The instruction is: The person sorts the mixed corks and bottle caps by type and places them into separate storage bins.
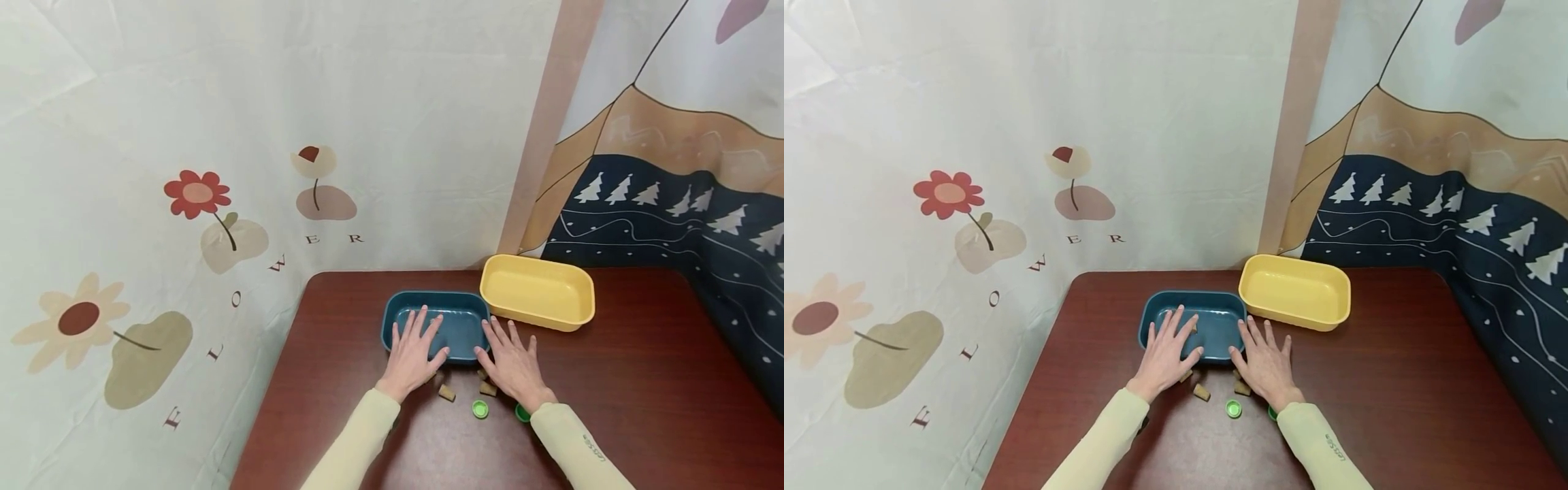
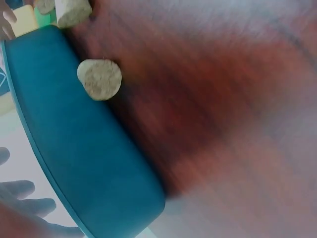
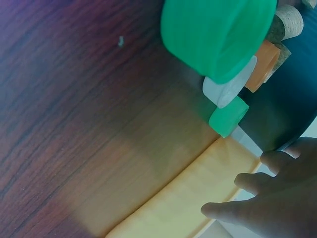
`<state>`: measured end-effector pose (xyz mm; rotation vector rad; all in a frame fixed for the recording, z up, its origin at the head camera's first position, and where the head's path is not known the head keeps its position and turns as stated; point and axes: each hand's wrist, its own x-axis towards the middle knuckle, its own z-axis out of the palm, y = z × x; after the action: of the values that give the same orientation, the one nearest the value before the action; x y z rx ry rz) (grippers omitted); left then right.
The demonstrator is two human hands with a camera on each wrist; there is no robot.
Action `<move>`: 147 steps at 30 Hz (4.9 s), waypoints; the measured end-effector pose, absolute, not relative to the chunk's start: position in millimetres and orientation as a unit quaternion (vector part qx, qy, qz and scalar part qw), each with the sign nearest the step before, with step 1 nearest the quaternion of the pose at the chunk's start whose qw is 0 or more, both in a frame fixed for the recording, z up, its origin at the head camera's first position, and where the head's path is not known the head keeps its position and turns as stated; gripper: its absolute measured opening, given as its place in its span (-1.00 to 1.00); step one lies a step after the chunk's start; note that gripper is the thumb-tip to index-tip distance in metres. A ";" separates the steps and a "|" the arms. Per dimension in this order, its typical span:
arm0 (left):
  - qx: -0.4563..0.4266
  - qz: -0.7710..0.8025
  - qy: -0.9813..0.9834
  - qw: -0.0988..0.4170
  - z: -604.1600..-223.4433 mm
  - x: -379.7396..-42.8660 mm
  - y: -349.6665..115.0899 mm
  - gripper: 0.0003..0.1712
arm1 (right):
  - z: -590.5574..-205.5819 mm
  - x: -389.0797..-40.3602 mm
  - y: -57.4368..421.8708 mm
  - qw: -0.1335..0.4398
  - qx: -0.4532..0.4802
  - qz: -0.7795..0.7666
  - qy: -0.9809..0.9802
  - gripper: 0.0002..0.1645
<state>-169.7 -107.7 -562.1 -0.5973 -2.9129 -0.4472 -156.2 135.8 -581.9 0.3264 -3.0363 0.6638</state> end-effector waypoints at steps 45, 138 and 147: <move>-0.415 -0.050 -0.899 0.133 -591.5 -83.7 -116.1 -0.27 | -586.9 -156.3 136.7 0.018 0.108 0.204 -0.973 -0.14; -0.266 -0.023 -0.947 0.177 -547.0 -199.3 -71.4 -0.66 | -588.4 -157.5 133.2 0.020 0.100 0.216 -0.971 -0.14; -0.233 -0.019 -0.963 0.131 -556.4 -215.6 -61.9 -0.79 | -587.6 -157.2 133.3 0.017 0.098 0.219 -0.971 -0.13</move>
<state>-215.6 -61.9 -556.4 -0.6776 -2.7970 -0.0551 -157.2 133.3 -587.6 0.3060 -3.0163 0.6817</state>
